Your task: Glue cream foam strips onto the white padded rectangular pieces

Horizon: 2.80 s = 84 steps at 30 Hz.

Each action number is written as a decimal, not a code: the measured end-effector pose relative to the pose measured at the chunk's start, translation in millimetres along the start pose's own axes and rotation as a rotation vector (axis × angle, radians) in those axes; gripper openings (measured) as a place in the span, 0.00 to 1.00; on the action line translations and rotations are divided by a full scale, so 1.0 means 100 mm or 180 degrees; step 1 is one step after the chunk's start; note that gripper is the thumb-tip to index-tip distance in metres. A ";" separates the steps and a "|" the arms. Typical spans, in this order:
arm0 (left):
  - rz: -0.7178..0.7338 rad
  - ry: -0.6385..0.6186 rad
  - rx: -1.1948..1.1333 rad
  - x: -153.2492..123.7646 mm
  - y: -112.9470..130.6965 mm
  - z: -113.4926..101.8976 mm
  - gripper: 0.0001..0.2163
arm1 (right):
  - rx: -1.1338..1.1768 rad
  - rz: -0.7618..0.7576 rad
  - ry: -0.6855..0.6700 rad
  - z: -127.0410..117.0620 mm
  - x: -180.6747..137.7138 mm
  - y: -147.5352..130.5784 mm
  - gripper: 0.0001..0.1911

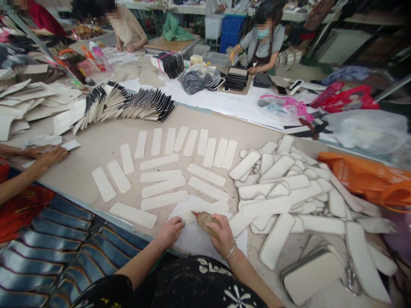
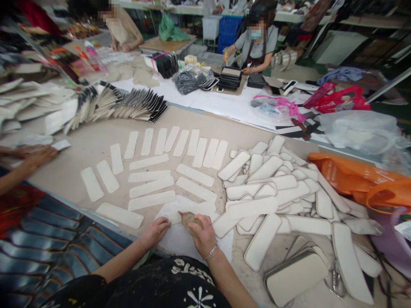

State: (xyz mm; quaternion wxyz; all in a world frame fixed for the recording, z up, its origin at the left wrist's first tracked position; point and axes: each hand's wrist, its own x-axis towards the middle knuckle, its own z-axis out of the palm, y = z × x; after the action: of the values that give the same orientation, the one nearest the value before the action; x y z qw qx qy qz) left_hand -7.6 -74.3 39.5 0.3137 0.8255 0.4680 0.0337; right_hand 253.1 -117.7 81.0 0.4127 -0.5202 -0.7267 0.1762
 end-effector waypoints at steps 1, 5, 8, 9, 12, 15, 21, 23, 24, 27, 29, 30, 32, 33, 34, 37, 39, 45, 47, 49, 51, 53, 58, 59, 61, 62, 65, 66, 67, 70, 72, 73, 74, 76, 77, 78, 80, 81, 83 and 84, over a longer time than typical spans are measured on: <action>0.0007 0.0019 -0.0013 0.00 0.00 0.00 0.14 | -0.0037 0.0027 0.0063 -0.05 -0.02 0.03 0.19; 0.0071 0.0108 -0.0016 0.01 -0.02 0.02 0.14 | -0.0225 0.0166 0.0297 -0.28 -0.11 0.19 0.19; 0.0085 0.0169 -0.0001 0.01 -0.05 0.05 0.13 | -0.0426 0.0298 0.0485 -0.45 -0.19 0.30 0.18; 0.0087 0.0188 -0.0005 0.01 -0.07 0.06 0.13 | -0.0484 0.0334 0.0537 -0.51 -0.21 0.33 0.17; 0.0118 0.0242 -0.0034 0.01 -0.10 0.09 0.13 | -0.0605 0.0425 0.0612 -0.64 -0.28 0.42 0.16; 0.0182 0.0317 -0.0080 0.00 -0.14 0.13 0.12 | -0.0757 0.0456 0.0708 -0.73 -0.33 0.50 0.16; 0.0204 0.0283 0.0032 0.01 -0.13 0.11 0.13 | -0.0902 0.0490 0.0809 -0.77 -0.35 0.52 0.15; 0.0198 0.0242 0.0034 0.00 -0.11 0.10 0.13 | -0.0716 0.0541 0.0817 -0.71 -0.33 0.46 0.16; 0.0200 0.0224 0.0026 0.00 -0.10 0.09 0.13 | -0.0593 0.0548 0.0799 -0.66 -0.32 0.41 0.16; 0.0177 0.0200 -0.0005 0.00 -0.09 0.08 0.14 | -0.0235 0.0468 0.0615 -0.47 -0.26 0.23 0.16; 0.0151 0.0190 -0.0022 0.00 -0.09 0.09 0.14 | -0.0043 0.0400 0.0441 -0.31 -0.21 0.11 0.16; 0.0136 0.0188 -0.0031 0.00 -0.09 0.09 0.14 | 0.0051 0.0369 0.0354 -0.23 -0.18 0.06 0.16; 0.0124 0.0185 -0.0051 0.00 -0.10 0.09 0.13 | 0.0209 0.0285 0.0198 -0.10 -0.12 -0.02 0.16; 0.0123 0.0188 -0.0061 0.00 -0.10 0.09 0.13 | 0.0268 0.0237 0.0136 -0.04 -0.09 -0.04 0.16; 0.0125 0.0192 -0.0070 0.00 -0.10 0.09 0.13 | 0.0309 0.0187 0.0072 0.01 -0.06 -0.05 0.16; 0.0133 0.0209 -0.0091 0.00 -0.09 0.08 0.13 | 0.0324 0.0052 -0.0104 0.10 0.00 -0.05 0.17; 0.0131 0.0236 -0.0091 0.01 -0.08 0.08 0.13 | 0.0310 -0.0010 -0.0203 0.13 0.01 -0.04 0.19; 0.0233 0.0309 0.0007 0.00 -0.10 0.08 0.13 | 0.0388 -0.0057 -0.0314 0.08 -0.07 -0.06 0.22; 0.0282 0.0325 0.0031 0.00 -0.12 0.10 0.13 | 0.0409 -0.0065 -0.0333 0.06 -0.11 -0.08 0.22; 0.0309 0.0339 0.0054 0.01 -0.13 0.11 0.13 | 0.0411 -0.0061 -0.0340 0.03 -0.14 -0.09 0.22; 0.0315 0.0339 0.0070 0.02 -0.15 0.11 0.13 | 0.0383 -0.0046 -0.0319 -0.01 -0.16 -0.08 0.22; 0.0306 0.0323 0.0079 0.03 -0.14 0.11 0.13 | 0.0309 -0.0039 -0.0263 -0.07 -0.19 -0.05 0.22; 0.0255 0.0245 0.0077 0.05 -0.11 0.07 0.13 | 0.0038 0.0094 -0.0056 -0.38 -0.28 0.08 0.20; 0.0240 0.0229 0.0069 0.05 -0.10 0.06 0.13 | -0.0032 0.0123 -0.0010 -0.45 -0.30 0.11 0.20; 0.0212 0.0195 0.0057 0.06 -0.09 0.05 0.13 | -0.0193 0.0160 0.0097 -0.60 -0.34 0.19 0.20; 0.0198 0.0178 0.0055 0.06 -0.09 0.04 0.13 | -0.0281 0.0177 0.0152 -0.67 -0.36 0.23 0.19; 0.0190 0.0128 0.0057 0.08 -0.08 0.03 0.12 | -0.0563 0.0262 0.0288 -0.84 -0.42 0.36 0.18; 0.0191 0.0110 0.0059 0.08 -0.08 0.02 0.12 | -0.0661 0.0294 0.0350 -0.88 -0.44 0.39 0.18; 0.0188 0.0089 0.0060 0.09 -0.07 0.01 0.11 | -0.0754 0.0324 0.0410 -0.90 -0.46 0.42 0.17; 0.0159 0.0052 0.0063 0.10 -0.05 0.00 0.10 | -0.0896 0.0392 0.0546 -0.89 -0.49 0.41 0.16; 0.0123 0.0035 0.0094 0.11 -0.04 0.00 0.10 | -0.0746 0.0410 0.0552 -0.81 -0.47 0.34 0.17; 0.0101 0.0023 0.0123 0.11 -0.03 0.00 0.11 | -0.0606 0.0406 0.0536 -0.74 -0.45 0.29 0.18; 0.0077 0.0002 0.0156 0.12 -0.03 0.01 0.11 | -0.0447 0.0389 0.0507 -0.67 -0.41 0.24 0.18; 0.0037 -0.0048 0.0223 0.13 -0.02 0.01 0.11 | -0.0168 0.0303 0.0431 -0.49 -0.32 0.14 0.19; 0.0027 -0.0067 0.0256 0.14 -0.01 0.02 0.10 | -0.0078 0.0223 0.0379 -0.40 -0.27 0.10 0.19; 0.0026 -0.0079 0.0285 0.14 0.00 0.02 0.10 | -0.0024 0.0128 0.0315 -0.33 -0.22 0.07 0.19; 0.0029 -0.0089 0.0346 0.15 0.01 0.02 0.10 | 0.0013 -0.0049 0.0163 -0.22 -0.15 0.06 0.20; 0.0021 -0.0089 0.0379 0.15 0.02 0.01 0.10 | 0.0007 -0.0097 0.0095 -0.20 -0.14 0.07 0.20; -0.0014 -0.0108 0.0440 0.16 0.03 0.01 0.10 | -0.0024 -0.0084 0.0061 -0.23 -0.14 0.13 0.21; -0.0035 -0.0129 0.0466 0.16 0.04 0.01 0.10 | -0.0054 -0.0033 0.0096 -0.28 -0.16 0.16 0.21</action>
State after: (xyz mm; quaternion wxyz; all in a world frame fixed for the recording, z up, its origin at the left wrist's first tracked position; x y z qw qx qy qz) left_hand 4.2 -63.7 37.1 0.2621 0.8441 0.4674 -0.0190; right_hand 286.7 -130.7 79.4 0.4201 -0.5224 -0.7245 0.1601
